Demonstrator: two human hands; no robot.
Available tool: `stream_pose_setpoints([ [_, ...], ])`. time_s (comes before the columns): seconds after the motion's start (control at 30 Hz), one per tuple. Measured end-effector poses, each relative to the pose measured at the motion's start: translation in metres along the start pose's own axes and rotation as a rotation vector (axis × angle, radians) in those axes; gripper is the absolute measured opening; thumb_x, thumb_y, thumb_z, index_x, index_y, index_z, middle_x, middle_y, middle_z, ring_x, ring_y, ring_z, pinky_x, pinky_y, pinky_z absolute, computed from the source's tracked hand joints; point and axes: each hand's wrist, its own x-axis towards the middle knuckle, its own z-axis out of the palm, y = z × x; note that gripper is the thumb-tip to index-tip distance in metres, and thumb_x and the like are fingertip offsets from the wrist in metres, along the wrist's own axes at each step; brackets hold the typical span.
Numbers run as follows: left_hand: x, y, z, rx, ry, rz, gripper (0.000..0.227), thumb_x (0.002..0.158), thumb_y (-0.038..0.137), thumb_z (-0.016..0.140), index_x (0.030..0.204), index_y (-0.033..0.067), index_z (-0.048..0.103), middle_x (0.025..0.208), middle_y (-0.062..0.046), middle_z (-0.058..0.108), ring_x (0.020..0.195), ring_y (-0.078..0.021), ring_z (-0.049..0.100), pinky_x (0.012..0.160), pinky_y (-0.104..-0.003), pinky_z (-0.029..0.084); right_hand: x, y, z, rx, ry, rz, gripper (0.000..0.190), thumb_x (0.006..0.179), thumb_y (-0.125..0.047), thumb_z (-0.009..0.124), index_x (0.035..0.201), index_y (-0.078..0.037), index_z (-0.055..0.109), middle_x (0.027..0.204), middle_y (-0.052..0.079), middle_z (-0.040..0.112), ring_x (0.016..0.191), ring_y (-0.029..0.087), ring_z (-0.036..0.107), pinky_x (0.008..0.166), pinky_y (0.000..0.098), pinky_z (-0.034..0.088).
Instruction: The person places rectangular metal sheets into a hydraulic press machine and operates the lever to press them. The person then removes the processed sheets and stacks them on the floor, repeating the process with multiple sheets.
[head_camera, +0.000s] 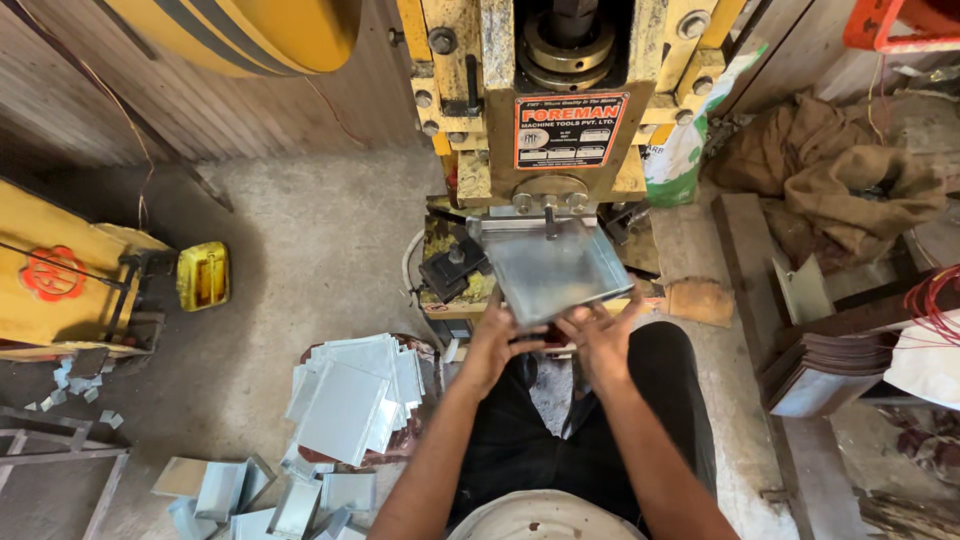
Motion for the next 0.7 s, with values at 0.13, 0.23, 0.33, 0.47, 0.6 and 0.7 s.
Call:
stream_pose_setpoints([
  [0.13, 0.014, -0.02, -0.01, 0.348, 0.124, 0.255, 0.097, 0.088, 0.014, 0.074, 0.162, 0.0105, 0.012, 0.11, -0.015, 0.07, 0.078, -0.0161, 0.068, 0.069, -0.03, 0.06, 0.009, 0.031, -0.006, -0.017, -0.036, -0.05, 0.087, 0.095, 0.014, 0.06, 0.153, -0.022, 0.006, 0.14, 0.024, 0.041, 0.119, 0.034, 0.06, 0.102, 0.057, 0.054],
  [0.23, 0.049, -0.029, -0.036, 0.386, 0.234, 0.249, 0.08, 0.094, -0.002, 0.067, 0.163, 0.007, 0.026, 0.107, -0.014, 0.073, 0.073, -0.0125, 0.065, 0.066, -0.024, 0.057, 0.022, 0.027, -0.001, -0.047, 0.017, -0.01, 0.069, 0.098, 0.007, 0.057, 0.148, -0.018, 0.017, 0.132, 0.028, 0.05, 0.11, 0.038, 0.069, 0.098, 0.052, 0.062],
  [0.33, 0.072, -0.04, -0.051, 0.314, 0.163, 0.363, 0.069, 0.097, -0.006, 0.063, 0.161, 0.0033, 0.037, 0.112, -0.01, 0.07, 0.076, -0.0102, 0.063, 0.068, -0.024, 0.057, 0.041, 0.019, 0.003, -0.123, 0.097, -0.03, 0.064, 0.1, 0.004, 0.054, 0.15, -0.017, 0.02, 0.127, 0.023, 0.053, 0.108, 0.038, 0.07, 0.094, 0.048, 0.058],
  [0.47, 0.08, -0.043, -0.055, 0.311, 0.156, 0.36, 0.071, 0.095, -0.008, 0.062, 0.159, 0.0036, 0.036, 0.118, -0.01, 0.069, 0.084, -0.0083, 0.064, 0.069, -0.024, 0.058, 0.047, 0.014, -0.007, -0.196, -0.019, -0.075, 0.066, 0.097, 0.006, 0.057, 0.149, -0.012, 0.022, 0.116, 0.022, 0.062, 0.102, 0.034, 0.073, 0.088, 0.0438, 0.065],
  [0.6, 0.075, -0.045, -0.051, 0.242, 0.157, 0.351, 0.07, 0.096, -0.007, 0.06, 0.161, 0.0038, 0.034, 0.122, -0.01, 0.067, 0.088, -0.0082, 0.063, 0.07, -0.024, 0.057, 0.05, 0.011, -0.02, -0.336, 0.02, -0.051, 0.064, 0.094, 0.004, 0.064, 0.146, -0.009, 0.03, 0.107, 0.018, 0.071, 0.091, 0.026, 0.075, 0.074, 0.0353, 0.064],
  [0.7, 0.074, -0.04, -0.047, 0.261, 0.188, 0.339, 0.07, 0.095, -0.007, 0.063, 0.159, 0.003, 0.036, 0.121, -0.011, 0.069, 0.082, -0.0078, 0.063, 0.067, -0.024, 0.057, 0.055, 0.009, -0.026, -0.462, 0.056, -0.087, 0.063, 0.09, 0.004, 0.073, 0.142, -0.005, 0.039, 0.098, 0.014, 0.073, 0.083, 0.021, 0.074, 0.067, 0.0304, 0.061],
])
